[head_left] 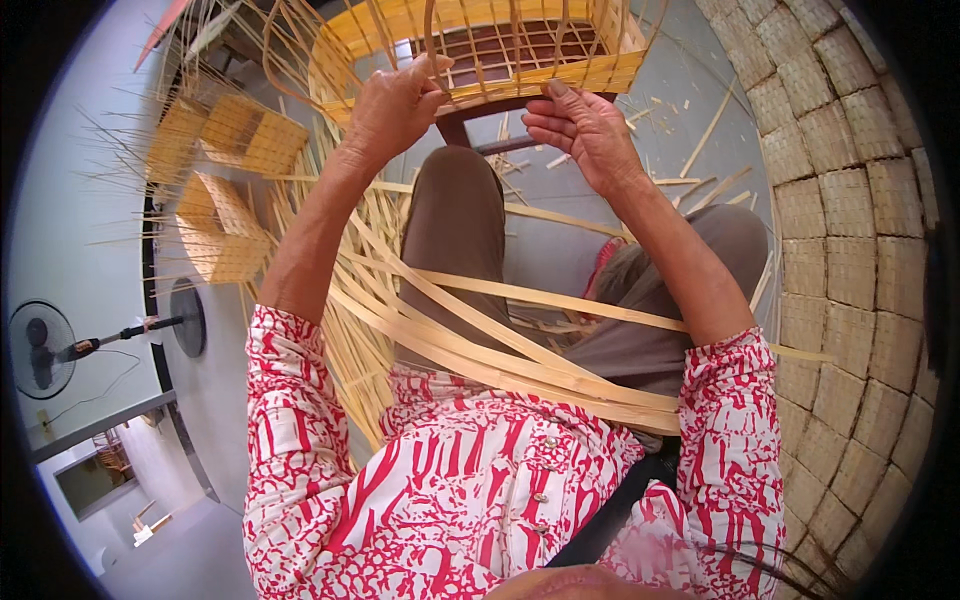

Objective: The person weaves a basket by hand, interlacing thin bamboo strips through a pre-formed frame. They repeatedly pull and tighten the strips to form a tight weave pattern around the basket's rim.

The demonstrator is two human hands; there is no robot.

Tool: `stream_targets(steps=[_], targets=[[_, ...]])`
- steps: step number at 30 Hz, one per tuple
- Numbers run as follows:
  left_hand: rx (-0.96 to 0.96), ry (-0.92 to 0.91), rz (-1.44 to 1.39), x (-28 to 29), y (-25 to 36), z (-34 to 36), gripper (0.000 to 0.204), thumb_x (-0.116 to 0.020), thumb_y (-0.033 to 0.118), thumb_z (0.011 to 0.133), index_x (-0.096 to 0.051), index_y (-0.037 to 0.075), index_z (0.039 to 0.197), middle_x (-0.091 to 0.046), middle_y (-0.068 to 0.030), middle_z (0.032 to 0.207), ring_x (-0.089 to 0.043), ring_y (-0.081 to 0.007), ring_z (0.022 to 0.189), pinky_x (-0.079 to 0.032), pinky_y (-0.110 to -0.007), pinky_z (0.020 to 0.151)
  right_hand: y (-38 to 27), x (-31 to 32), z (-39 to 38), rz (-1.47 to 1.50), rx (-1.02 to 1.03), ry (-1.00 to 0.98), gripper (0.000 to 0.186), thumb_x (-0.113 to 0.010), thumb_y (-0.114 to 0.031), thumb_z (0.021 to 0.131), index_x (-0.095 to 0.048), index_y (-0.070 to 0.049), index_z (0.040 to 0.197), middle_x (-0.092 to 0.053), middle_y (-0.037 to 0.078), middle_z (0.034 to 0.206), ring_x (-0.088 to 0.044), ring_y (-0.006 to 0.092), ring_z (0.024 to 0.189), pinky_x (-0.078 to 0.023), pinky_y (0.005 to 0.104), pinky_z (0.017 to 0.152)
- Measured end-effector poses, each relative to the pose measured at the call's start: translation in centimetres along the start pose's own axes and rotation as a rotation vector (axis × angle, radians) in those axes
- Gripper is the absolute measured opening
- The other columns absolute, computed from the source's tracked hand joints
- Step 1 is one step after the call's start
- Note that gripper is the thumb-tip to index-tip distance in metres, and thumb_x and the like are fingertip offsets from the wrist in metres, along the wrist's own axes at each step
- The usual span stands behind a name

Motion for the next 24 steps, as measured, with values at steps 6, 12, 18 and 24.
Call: stream_targets(steps=[6, 12, 18, 24], targets=[[-0.107, 0.082, 0.073, -0.7, 1.1, -1.7, 0.025, -0.065, 0.016, 0.092, -0.061, 0.011, 0.116, -0.073, -0.0106, 0.087, -0.07, -0.0331, 0.074, -0.056, -0.044, 0.062, 0.1, 0.8, 1.5, 0.162, 0.041, -0.022, 0.031, -0.064, -0.024, 0.1, -0.058, 0.003, 0.114, -0.07, 0.018, 0.102, -0.073, 0.026, 0.094, -0.064, 0.0358, 0.081], [-0.406, 0.422, 0.08, 1.8, 6.3, -6.2, 0.021, -0.073, 0.003, 0.086, -0.068, 0.007, 0.105, -0.073, -0.0148, 0.106, -0.074, -0.0269, 0.089, -0.057, -0.035, 0.065, -0.1, 0.5, 1.9, 0.145, 0.03, -0.003, 0.029, -0.063, -0.022, 0.101, -0.058, 0.002, 0.115, -0.07, 0.018, 0.104, -0.073, 0.0261, 0.095, -0.063, 0.0374, 0.085], [-0.321, 0.284, 0.289, -1.7, 8.0, -1.0, 0.032, -0.066, 0.008, 0.087, -0.064, 0.01, 0.118, -0.071, -0.0087, 0.108, -0.072, -0.0284, 0.091, -0.06, -0.037, 0.066, -0.1, -0.3, 1.0, 0.166, 0.018, -0.012, 0.025, -0.063, -0.021, 0.101, -0.059, 0.0, 0.113, -0.07, 0.015, 0.104, -0.072, 0.0245, 0.094, -0.062, 0.0376, 0.084], [-0.306, 0.238, 0.166, -2.2, 6.3, 1.4, 0.013, -0.063, 0.01, 0.088, -0.064, 0.011, 0.1, -0.066, -0.006, 0.093, -0.069, -0.0297, 0.081, -0.056, -0.04, 0.062, -0.8, 0.1, 0.7, 0.108, 0.045, -0.019, 0.02, -0.062, -0.018, 0.1, -0.061, -0.003, 0.113, -0.07, 0.011, 0.107, -0.068, 0.02, 0.097, -0.057, 0.035, 0.086]])
Point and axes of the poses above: each hand's wrist, its own z-axis towards the middle knuckle, its own x-axis out of the back of the hand, y = z × x, the point moved 8 cm from there along z, towards the middle knuckle
